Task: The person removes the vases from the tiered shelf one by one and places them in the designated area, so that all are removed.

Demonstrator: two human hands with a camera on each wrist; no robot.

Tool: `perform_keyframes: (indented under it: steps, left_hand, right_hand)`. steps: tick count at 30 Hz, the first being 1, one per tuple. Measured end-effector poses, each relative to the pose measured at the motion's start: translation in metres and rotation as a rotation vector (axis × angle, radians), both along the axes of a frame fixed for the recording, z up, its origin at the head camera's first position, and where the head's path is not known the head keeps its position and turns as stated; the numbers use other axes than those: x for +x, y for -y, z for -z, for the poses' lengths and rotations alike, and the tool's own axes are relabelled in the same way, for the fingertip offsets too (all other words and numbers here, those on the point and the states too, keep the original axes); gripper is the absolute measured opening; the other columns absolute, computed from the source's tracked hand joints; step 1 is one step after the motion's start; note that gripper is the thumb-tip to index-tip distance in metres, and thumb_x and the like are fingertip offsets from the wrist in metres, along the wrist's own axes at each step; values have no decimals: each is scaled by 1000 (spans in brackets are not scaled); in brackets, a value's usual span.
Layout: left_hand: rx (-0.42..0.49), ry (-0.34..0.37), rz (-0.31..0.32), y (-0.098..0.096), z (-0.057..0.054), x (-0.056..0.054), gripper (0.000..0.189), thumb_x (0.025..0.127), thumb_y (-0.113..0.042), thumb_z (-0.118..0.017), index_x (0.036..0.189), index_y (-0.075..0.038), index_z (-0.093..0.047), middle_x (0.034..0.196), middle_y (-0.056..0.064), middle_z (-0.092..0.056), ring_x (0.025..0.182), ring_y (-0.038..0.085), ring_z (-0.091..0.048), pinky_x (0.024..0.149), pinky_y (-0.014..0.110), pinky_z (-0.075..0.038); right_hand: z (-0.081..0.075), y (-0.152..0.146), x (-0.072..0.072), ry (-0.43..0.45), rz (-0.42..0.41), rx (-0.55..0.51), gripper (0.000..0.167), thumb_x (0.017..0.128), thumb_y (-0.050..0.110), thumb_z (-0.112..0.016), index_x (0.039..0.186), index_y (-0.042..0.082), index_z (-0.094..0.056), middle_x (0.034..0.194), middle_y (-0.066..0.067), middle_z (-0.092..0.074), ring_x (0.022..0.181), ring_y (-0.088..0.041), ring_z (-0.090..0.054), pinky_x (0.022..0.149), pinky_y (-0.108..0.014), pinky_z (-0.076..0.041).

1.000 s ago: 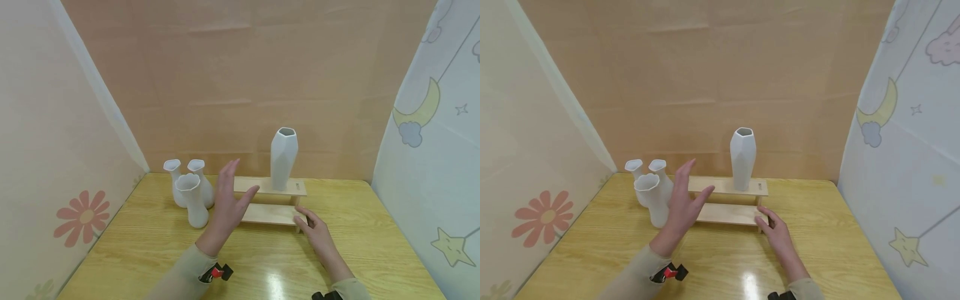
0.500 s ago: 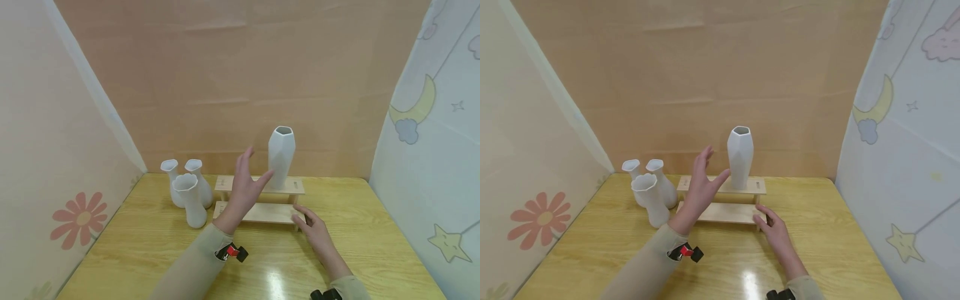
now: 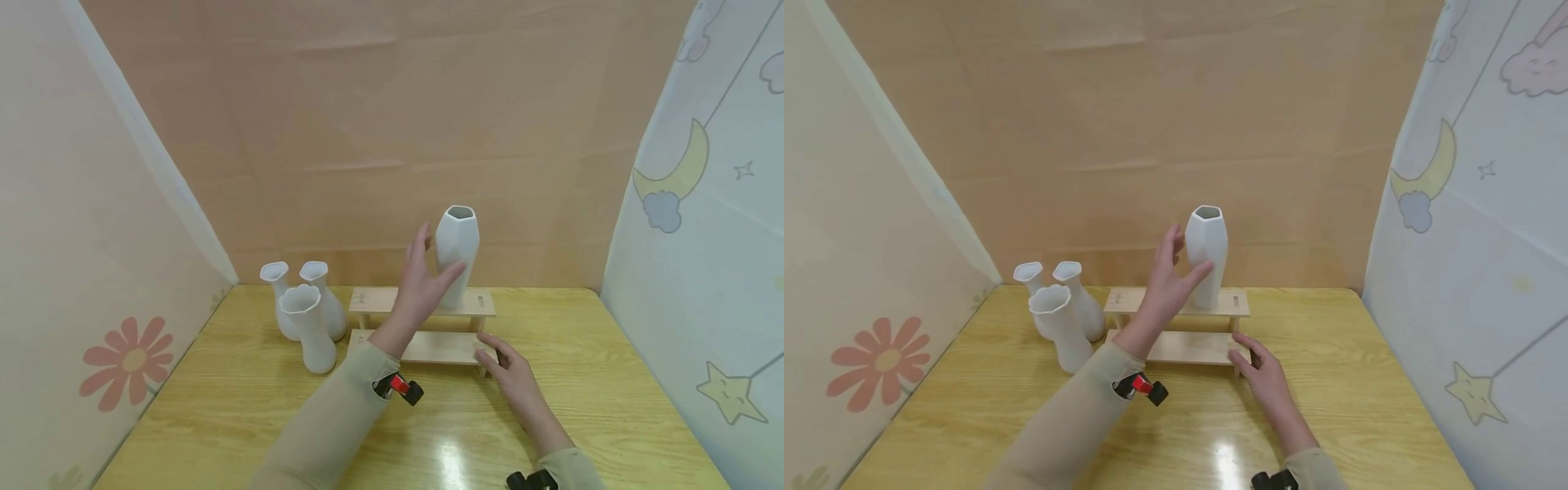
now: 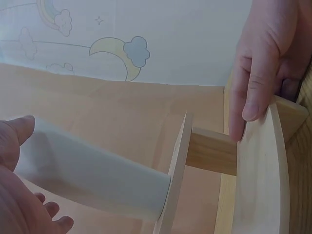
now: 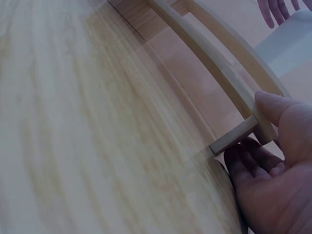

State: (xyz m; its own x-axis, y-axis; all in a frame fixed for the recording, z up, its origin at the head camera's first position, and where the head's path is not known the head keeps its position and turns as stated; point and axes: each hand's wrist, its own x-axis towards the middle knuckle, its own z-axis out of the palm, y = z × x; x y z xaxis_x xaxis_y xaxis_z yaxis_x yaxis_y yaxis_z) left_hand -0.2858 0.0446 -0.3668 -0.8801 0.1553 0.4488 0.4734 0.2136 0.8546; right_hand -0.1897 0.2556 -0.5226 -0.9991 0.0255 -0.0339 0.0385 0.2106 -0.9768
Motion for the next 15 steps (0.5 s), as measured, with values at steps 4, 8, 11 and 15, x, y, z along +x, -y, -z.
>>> perform_keyframes:
  steps: [4, 8, 11, 15]
  left_hand:
    - [33, 25, 19, -6, -2, -4, 98, 99, -32, -87, 175, -17, -27, 164, 11, -46, 154, 33, -46, 119, 59, -46]
    - [57, 32, 24, -11, -4, -8, 96, 100, -31, -87, 174, -16, -28, 159, 7, -51, 149, 27, -51, 115, 58, -50]
    - [71, 23, 36, -13, -4, -10, 93, 101, -28, -86, 173, -16, -29, 156, 8, -53, 143, 28, -56, 108, 57, -55]
    - [81, 20, 50, -14, -4, -9, 87, 102, -27, -85, 172, -19, -33, 151, 9, -58, 131, 29, -63, 100, 56, -60]
  right_hand:
    - [-1, 0, 0, -10, 1, 9, 67, 108, 51, -69, 164, 17, -53, 178, -8, -32, 169, -34, -12, 133, -51, -18]
    - [1, -1, 0, -10, 0, 7, 67, 108, 50, -70, 164, 17, -53, 178, -7, -34, 169, -34, -12, 133, -51, -18]
    - [2, -1, -1, -14, -1, 2, 67, 108, 50, -70, 164, 17, -53, 177, -6, -35, 169, -33, -12, 133, -50, -18]
    - [3, -2, -1, -16, -5, -8, 67, 108, 50, -71, 164, 17, -53, 177, -6, -36, 169, -32, -12, 133, -49, -17]
